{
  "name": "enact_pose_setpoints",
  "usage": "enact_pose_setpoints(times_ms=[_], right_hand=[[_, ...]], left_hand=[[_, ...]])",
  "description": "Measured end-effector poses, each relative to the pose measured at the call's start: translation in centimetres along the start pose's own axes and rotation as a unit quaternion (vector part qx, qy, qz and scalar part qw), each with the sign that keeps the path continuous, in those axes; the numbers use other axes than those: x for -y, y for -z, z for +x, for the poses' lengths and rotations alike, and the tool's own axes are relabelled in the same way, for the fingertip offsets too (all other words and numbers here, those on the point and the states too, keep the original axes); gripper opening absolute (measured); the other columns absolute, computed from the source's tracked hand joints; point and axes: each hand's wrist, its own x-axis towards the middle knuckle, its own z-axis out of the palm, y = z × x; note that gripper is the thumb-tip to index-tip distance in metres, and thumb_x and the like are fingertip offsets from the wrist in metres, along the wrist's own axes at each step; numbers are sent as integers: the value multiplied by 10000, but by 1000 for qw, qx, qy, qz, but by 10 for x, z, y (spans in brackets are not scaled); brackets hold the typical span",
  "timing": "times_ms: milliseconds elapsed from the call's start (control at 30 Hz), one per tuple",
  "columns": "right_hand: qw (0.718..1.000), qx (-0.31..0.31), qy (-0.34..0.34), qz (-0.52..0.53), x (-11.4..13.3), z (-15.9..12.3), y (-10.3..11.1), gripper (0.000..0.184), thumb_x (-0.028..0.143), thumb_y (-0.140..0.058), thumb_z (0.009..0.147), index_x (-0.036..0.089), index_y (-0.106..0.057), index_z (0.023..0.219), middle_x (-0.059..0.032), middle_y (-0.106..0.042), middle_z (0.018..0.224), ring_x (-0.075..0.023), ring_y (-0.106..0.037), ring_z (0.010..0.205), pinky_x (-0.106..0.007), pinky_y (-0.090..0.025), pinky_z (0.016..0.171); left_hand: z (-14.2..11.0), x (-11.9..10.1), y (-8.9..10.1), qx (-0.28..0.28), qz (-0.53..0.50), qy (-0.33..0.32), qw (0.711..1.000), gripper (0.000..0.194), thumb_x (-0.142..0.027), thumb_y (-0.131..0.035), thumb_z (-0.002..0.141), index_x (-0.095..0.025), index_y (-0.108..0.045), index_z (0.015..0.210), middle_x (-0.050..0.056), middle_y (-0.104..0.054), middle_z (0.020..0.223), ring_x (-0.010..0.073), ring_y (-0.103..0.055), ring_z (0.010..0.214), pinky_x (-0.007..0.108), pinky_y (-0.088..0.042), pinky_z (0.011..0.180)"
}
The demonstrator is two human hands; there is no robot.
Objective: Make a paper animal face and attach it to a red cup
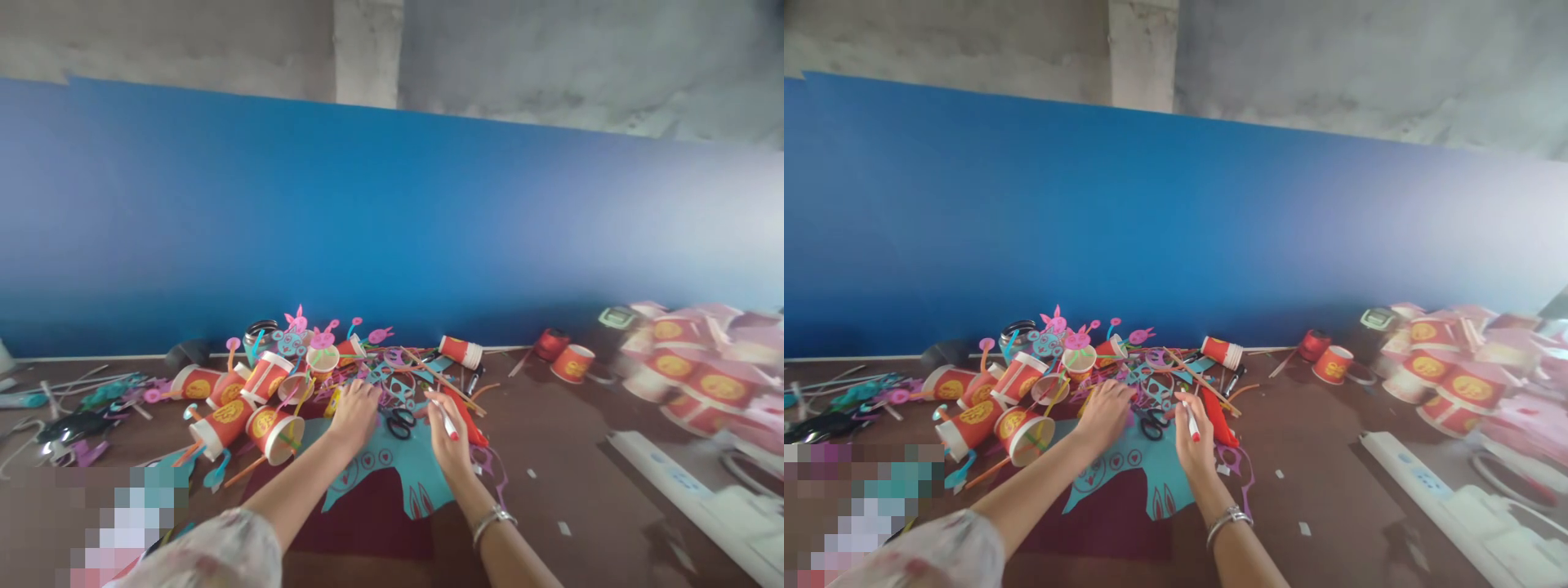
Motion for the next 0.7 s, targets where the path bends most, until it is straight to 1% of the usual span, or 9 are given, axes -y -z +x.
enact_pose_setpoints(times_ms=[100, 200, 300, 333, 400, 433, 500, 567, 700], right_hand=[[999, 28, 13, -11, -2, -1, 0, 275, 382, -430, 883, 208, -607, 1002, -12, -581, 666, -183, -527, 629, -307, -417, 661], [999, 20, 25, -21, -4, 0, 0, 296, 392, -424, 880, 207, -631, 982, -27, -586, 752, -178, -523, 681, -292, -413, 671], [1000, 14, 10, -2, -6, 2, 0, 254, 383, -472, 841, 186, -613, 917, -21, -590, 724, -164, -518, 636, -273, -410, 605], [1000, 16, -2, 7, -5, 1, 0, 222, 372, -500, 820, 182, -597, 884, -11, -587, 686, -156, -509, 597, -263, -402, 566], [999, 29, -28, 30, -3, 0, 0, 177, 352, -536, 791, 181, -562, 829, -5, -595, 643, -150, -510, 565, -247, -393, 524], [998, 37, -34, 42, -1, -1, -1, 169, 348, -542, 788, 182, -551, 813, -13, -611, 650, -151, -520, 571, -244, -396, 523], [997, 53, -27, 57, 3, -5, -2, 168, 349, -536, 801, 182, -545, 810, -26, -635, 680, -145, -519, 567, -238, -394, 516], [996, 73, -1, 50, 7, -9, -3, 164, 346, -525, 820, 184, -545, 807, -20, -624, 677, -125, -484, 525, -229, -375, 493], [991, 117, 61, 6, 10, -16, -6, 149, 321, -508, 844, 185, -547, 798, -1, -577, 664, -113, -474, 520, -220, -366, 493]], left_hand=[[28, 10, -9, 9, -25, 10, 1000, 287, -3, -419, 743, -164, -650, 800, 149, -638, 920, 312, -476, 1076, 466, -335, 910], [41, 14, -16, 7, -81, 26, 996, 266, 35, -449, 708, -159, -627, 671, 150, -642, 888, 307, -438, 1147, 466, -266, 984], [42, 15, -14, -11, -165, 63, 984, 196, 18, -515, 690, -152, -612, 680, 145, -633, 966, 300, -405, 1188, 464, -220, 1022], [40, 14, -13, -20, -200, 81, 976, 164, -8, -537, 698, -154, -612, 710, 137, -629, 989, 296, -409, 1185, 459, -231, 1018], [35, 11, -11, -38, -280, 128, 951, 103, -91, -559, 738, -163, -610, 791, 114, -633, 986, 276, -469, 1124, 431, -307, 975], [32, 8, -11, -45, -326, 153, 932, 96, -142, -550, 769, -169, -607, 842, 99, -639, 962, 254, -519, 1057, 399, -363, 927], [24, 1, -13, -48, -423, 207, 881, 149, -213, -493, 827, -167, -589, 931, 74, -654, 869, 200, -605, 861, 323, -454, 771], [16, -7, -16, -46, -515, 251, 818, 183, -247, -457, 856, -152, -589, 940, 67, -659, 827, 160, -627, 746, 261, -471, 661], [6, -19, -20, -56, -651, 313, 689, 115, -220, -522, 833, -138, -601, 848, 51, -659, 772, 97, -621, 645, 196, -473, 613]])
